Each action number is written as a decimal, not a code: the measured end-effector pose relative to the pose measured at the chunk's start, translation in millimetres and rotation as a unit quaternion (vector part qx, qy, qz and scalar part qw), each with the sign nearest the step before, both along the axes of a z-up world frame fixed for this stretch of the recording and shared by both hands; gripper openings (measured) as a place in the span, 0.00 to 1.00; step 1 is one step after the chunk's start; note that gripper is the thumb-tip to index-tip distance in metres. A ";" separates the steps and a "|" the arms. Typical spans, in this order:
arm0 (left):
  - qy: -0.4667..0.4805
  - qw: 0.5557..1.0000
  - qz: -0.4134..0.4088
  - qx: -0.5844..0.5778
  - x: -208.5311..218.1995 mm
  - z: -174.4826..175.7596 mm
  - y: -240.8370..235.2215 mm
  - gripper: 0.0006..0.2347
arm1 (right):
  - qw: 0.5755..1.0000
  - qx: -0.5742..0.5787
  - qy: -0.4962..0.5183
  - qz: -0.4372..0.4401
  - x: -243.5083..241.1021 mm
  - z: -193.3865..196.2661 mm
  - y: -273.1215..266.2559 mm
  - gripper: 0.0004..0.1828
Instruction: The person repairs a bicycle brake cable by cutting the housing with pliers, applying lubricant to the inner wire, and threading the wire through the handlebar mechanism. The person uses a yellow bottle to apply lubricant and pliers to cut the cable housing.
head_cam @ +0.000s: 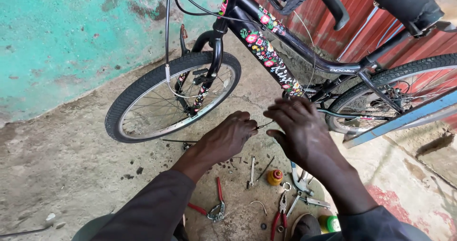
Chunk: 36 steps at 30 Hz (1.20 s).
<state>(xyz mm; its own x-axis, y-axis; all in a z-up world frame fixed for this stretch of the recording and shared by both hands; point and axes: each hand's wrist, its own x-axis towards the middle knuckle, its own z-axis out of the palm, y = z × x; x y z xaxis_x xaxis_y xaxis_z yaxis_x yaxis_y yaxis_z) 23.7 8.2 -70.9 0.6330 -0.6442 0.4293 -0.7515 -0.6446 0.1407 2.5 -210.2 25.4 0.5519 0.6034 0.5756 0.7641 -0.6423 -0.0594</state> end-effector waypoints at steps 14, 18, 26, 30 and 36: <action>0.278 0.940 0.000 -0.198 -2.1 35.7 14.0 0.11 | 0.989 -0.068 0.122 -0.048 22.9 -24.2 -23.5 0.09; 0.233 0.952 0.028 -0.199 3.3 37.7 20.7 0.09 | 0.951 -0.099 0.241 -0.165 15.3 6.0 -21.2 0.16; 0.141 0.976 0.078 -0.143 -8.7 47.8 10.5 0.11 | 0.939 0.042 0.307 -0.148 5.2 -18.0 2.0 0.11; 0.129 0.980 0.104 -0.110 -6.8 47.5 12.0 0.10 | 0.943 0.047 0.299 -0.140 6.2 -14.6 4.2 0.09; 0.237 0.962 0.089 -0.106 -20.5 73.9 7.0 0.10 | 0.948 0.008 0.285 -0.145 11.1 -25.0 2.5 0.11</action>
